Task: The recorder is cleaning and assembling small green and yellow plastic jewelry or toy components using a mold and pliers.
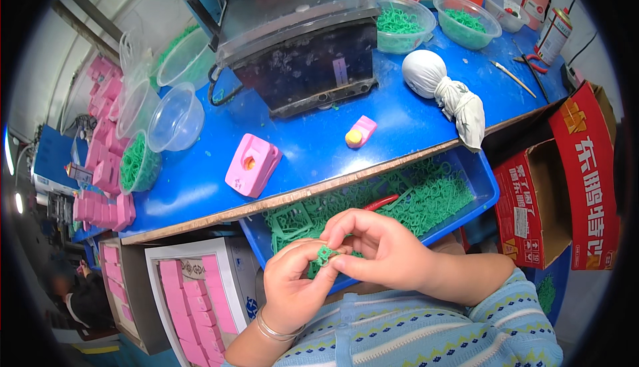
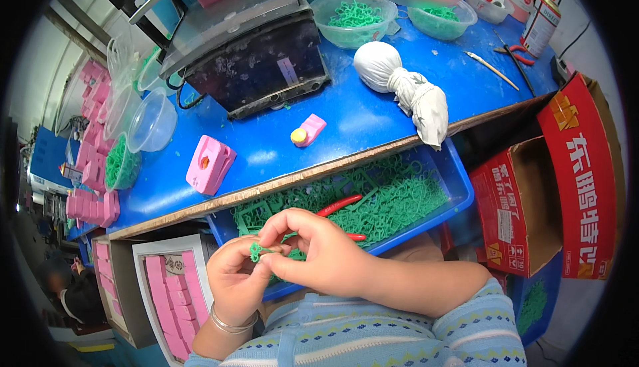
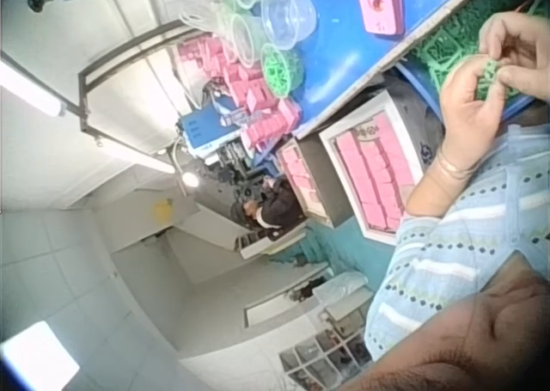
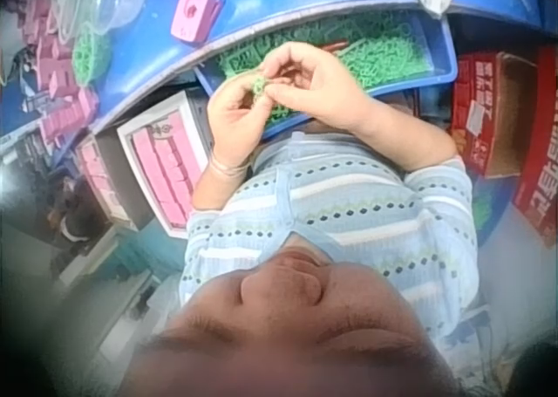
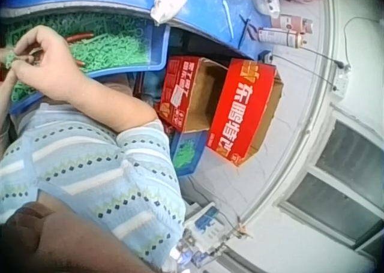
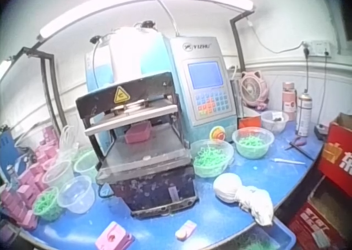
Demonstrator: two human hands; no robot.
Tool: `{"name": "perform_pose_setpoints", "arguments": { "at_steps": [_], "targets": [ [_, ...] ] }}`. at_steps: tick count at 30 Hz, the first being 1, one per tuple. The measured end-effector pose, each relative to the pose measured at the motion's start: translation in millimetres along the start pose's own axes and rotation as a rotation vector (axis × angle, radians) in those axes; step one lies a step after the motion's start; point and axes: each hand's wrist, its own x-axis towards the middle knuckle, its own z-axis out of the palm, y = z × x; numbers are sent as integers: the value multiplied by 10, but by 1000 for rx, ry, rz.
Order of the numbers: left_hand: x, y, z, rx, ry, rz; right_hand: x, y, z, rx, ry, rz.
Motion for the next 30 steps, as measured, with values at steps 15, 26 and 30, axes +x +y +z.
{"name": "perform_pose_setpoints", "arguments": {
  "at_steps": [15,26,30],
  "targets": [
    [112,-27,-203,535,160,231,159,-985,-687,-630,528,-805],
    [875,-125,-545,1020,244,126,395,-2282,-2117,-1864,1161,-487],
    [755,-98,-436,304,151,-36,559,-1751,-1357,-1845,661,-1215]
  ]
}}
